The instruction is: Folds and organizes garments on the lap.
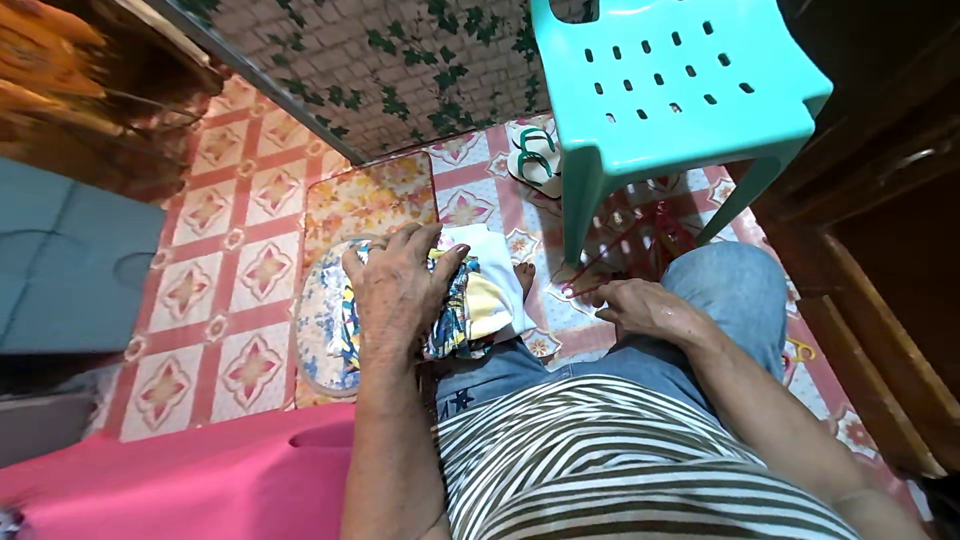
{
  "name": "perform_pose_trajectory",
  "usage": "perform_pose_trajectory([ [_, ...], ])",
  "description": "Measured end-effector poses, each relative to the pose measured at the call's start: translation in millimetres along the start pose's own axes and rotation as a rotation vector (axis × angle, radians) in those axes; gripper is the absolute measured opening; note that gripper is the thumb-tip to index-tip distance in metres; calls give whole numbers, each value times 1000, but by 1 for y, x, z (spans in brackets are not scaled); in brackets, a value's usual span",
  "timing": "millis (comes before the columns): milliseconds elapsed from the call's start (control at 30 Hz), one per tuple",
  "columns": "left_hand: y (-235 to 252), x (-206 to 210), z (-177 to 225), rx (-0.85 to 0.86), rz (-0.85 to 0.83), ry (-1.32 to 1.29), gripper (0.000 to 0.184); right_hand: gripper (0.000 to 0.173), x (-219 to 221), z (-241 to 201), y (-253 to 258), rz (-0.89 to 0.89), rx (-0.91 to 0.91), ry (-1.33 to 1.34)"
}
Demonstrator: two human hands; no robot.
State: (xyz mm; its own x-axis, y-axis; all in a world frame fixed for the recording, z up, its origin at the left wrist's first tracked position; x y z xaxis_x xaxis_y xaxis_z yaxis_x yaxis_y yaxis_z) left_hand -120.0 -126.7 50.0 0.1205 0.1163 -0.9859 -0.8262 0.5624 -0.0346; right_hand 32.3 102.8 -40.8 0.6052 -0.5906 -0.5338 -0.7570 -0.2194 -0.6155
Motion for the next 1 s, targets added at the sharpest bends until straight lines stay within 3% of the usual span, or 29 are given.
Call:
perform_pose_trajectory([
  [1000, 1, -1, 1, 3, -17, 14, 52, 32, -2, 0, -4, 19, -19, 14],
])
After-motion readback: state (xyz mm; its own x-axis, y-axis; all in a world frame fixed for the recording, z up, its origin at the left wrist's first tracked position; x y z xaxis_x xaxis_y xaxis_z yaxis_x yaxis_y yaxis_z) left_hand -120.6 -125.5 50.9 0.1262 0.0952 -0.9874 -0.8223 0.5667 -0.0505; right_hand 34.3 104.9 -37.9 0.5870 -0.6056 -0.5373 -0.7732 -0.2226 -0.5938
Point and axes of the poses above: each hand's wrist, its own y-axis towards the middle knuckle, its own x-axis out of the palm, z = x × y, the point moved 4 cm from there along y, towards the middle knuckle, and after that the axes turned 10 degrees about -z, right-handed, at the moved point
